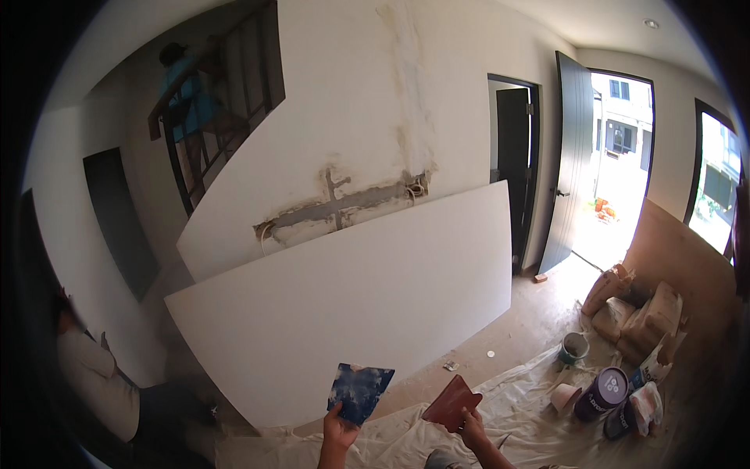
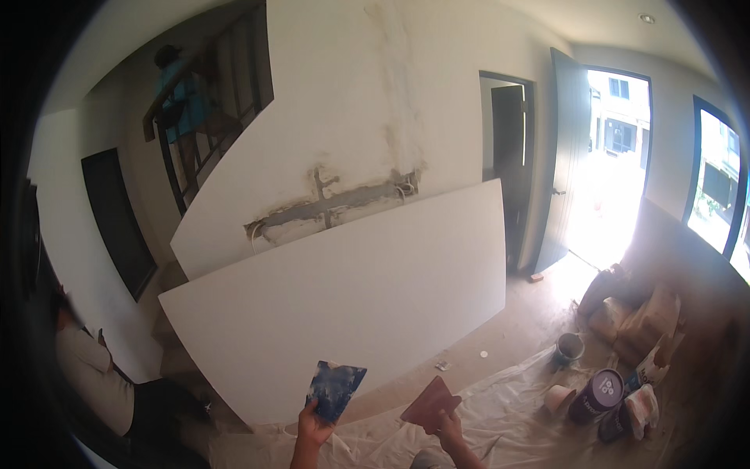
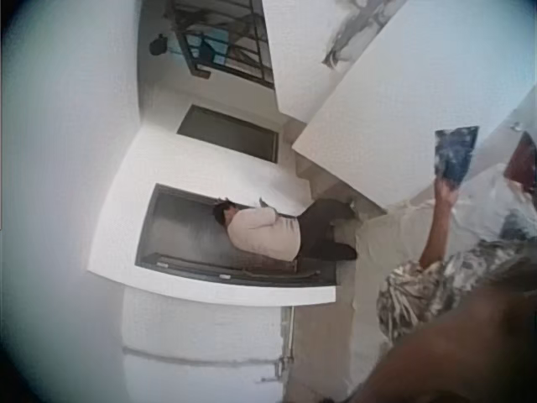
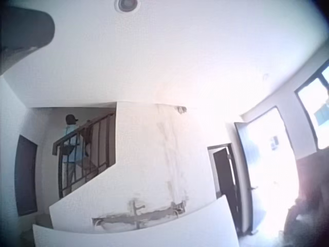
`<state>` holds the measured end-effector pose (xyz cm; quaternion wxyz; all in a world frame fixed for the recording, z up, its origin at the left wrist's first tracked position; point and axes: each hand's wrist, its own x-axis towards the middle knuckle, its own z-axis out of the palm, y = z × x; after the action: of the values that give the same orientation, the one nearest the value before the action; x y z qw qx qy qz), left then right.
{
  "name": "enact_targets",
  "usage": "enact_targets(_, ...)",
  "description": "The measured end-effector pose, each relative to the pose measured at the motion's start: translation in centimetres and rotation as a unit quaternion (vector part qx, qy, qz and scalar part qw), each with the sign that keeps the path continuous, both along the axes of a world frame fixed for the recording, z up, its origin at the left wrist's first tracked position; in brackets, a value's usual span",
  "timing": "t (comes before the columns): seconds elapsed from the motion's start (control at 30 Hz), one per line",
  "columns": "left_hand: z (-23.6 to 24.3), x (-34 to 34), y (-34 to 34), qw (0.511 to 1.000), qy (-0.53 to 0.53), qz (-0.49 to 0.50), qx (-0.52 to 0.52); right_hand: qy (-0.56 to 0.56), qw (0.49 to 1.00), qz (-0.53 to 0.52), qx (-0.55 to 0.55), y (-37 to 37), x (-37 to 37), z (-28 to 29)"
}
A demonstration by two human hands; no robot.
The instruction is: The person applies plaster to a wall using a trowel and a hawk. They repeatedly scoop plaster from a bucket and spread it over a damaged section of the wall, smoothing the surface. Another person is visible in the background working on a different section of the room.
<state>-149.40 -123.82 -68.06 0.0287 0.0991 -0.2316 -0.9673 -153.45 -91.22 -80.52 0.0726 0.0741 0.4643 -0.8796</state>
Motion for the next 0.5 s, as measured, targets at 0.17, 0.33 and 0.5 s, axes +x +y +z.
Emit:
enact_targets(0.17,0.3,-9.1,0.2,0.999,0.017,-0.03,-0.012,-0.006,0.997,-0.011,-0.076,-2.9,-7.7,-3.6)
enact_targets(0.33,1.5,-13.9,2.6,0.999,0.002,-0.001,-0.037,-0.021,0.995,0.024,-0.089,-3.1,-15.9,-5.7)
enact_targets(0.5,4.6,-24.3,0.7,0.998,-0.021,-0.001,-0.057,-0.024,0.995,0.013,-0.098,-5.2,-26.4,-1.2)
